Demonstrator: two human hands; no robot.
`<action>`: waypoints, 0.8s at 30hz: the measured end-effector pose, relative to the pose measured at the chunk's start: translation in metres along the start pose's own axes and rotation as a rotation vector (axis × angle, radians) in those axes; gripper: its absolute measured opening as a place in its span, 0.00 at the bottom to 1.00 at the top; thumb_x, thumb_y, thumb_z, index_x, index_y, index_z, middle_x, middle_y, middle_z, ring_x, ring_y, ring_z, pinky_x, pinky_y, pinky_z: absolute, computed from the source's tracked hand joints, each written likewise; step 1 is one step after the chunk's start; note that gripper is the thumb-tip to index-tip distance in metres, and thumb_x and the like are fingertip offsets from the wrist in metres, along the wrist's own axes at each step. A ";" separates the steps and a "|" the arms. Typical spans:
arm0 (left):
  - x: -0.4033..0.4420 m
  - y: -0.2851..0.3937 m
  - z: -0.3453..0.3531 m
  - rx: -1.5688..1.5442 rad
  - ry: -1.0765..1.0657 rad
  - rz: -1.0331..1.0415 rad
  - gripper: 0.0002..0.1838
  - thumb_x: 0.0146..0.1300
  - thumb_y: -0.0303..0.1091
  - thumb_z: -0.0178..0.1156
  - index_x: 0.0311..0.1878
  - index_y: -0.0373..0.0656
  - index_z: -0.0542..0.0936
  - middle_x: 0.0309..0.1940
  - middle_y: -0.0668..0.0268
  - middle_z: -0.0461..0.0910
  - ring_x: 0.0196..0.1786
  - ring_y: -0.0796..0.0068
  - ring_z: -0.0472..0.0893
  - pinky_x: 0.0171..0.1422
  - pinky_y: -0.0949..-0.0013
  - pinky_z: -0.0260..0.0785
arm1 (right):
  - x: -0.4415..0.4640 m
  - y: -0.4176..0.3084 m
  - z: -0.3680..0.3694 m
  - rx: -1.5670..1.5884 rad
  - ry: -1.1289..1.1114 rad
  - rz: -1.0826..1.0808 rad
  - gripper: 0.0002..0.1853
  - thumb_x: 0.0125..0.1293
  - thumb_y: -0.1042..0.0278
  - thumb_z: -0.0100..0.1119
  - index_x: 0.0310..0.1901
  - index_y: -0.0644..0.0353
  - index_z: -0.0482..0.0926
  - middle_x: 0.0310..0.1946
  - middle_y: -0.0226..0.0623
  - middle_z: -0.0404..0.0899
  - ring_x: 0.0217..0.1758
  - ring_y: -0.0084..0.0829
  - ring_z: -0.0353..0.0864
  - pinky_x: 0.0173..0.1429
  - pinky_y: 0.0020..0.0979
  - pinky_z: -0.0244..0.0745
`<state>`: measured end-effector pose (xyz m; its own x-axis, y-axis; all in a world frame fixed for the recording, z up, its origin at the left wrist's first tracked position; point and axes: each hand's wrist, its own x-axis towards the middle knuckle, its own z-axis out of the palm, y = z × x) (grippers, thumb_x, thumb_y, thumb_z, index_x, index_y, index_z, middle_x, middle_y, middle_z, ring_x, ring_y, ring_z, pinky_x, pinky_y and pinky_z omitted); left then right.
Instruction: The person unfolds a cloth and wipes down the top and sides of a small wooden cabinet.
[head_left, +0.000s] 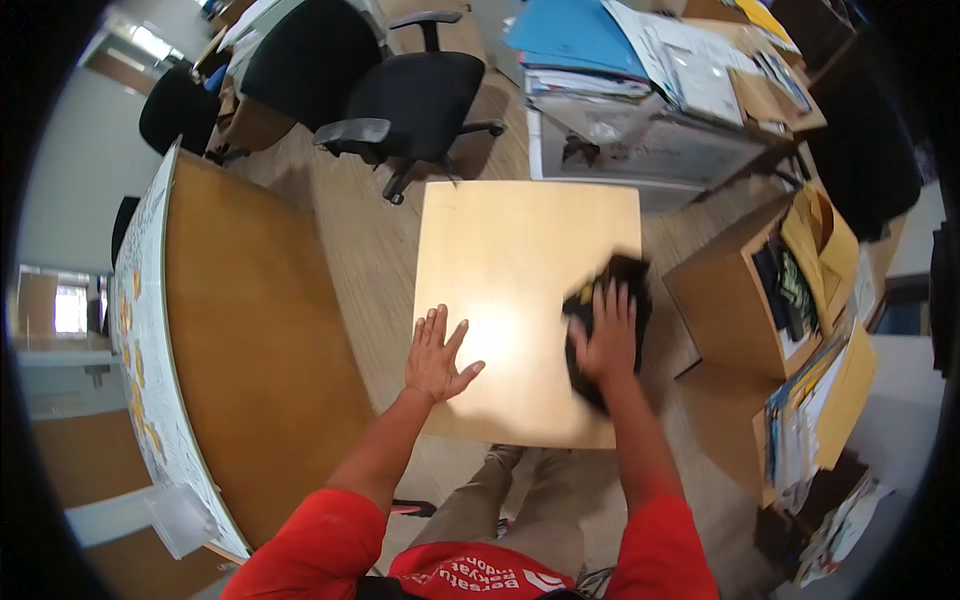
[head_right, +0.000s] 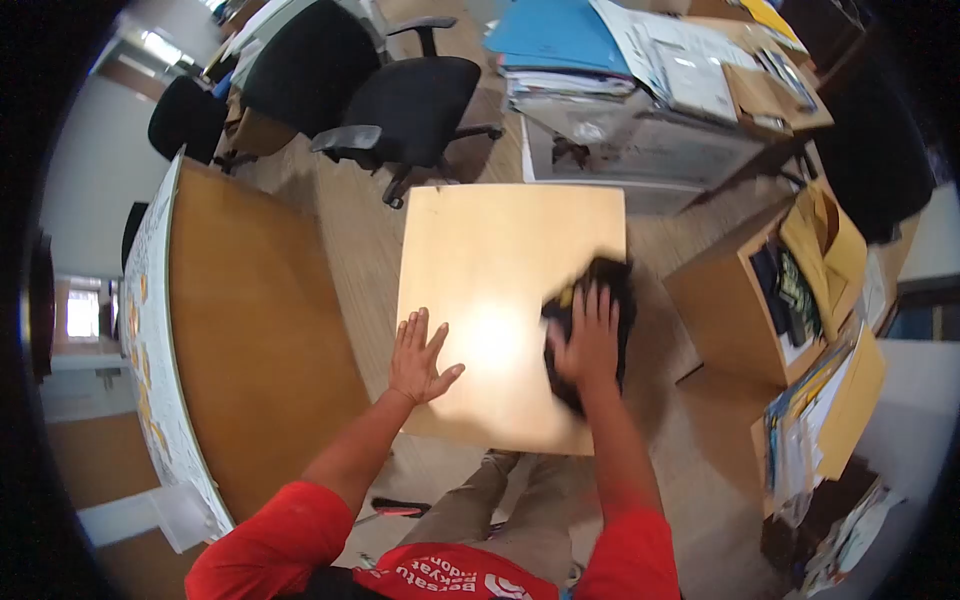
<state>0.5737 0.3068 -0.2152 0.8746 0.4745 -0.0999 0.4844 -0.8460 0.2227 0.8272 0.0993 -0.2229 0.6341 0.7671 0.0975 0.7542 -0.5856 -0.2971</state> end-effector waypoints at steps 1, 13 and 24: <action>0.001 -0.003 0.002 -0.021 0.010 0.038 0.45 0.65 0.69 0.55 0.75 0.45 0.69 0.79 0.37 0.51 0.81 0.37 0.51 0.84 0.42 0.39 | -0.037 -0.012 -0.012 0.020 -0.097 -0.048 0.43 0.68 0.39 0.55 0.73 0.69 0.64 0.75 0.62 0.59 0.81 0.61 0.52 0.82 0.58 0.44; -0.001 -0.007 -0.005 -0.052 -0.043 0.046 0.47 0.64 0.75 0.49 0.77 0.49 0.66 0.79 0.40 0.50 0.82 0.42 0.48 0.85 0.45 0.36 | 0.120 -0.017 0.039 -0.214 0.136 0.573 0.37 0.75 0.48 0.52 0.73 0.71 0.62 0.76 0.61 0.57 0.82 0.59 0.50 0.82 0.54 0.45; -0.002 -0.014 -0.006 -0.185 0.015 0.081 0.46 0.64 0.71 0.52 0.76 0.48 0.67 0.79 0.39 0.52 0.81 0.39 0.53 0.85 0.44 0.39 | 0.169 -0.142 0.086 0.153 0.010 -0.477 0.37 0.60 0.62 0.63 0.71 0.66 0.67 0.74 0.58 0.63 0.81 0.56 0.56 0.82 0.54 0.47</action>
<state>0.5650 0.3194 -0.2125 0.9095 0.4113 -0.0603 0.3990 -0.8232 0.4039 0.8130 0.3344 -0.2457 0.2271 0.9369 0.2658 0.9272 -0.1245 -0.3534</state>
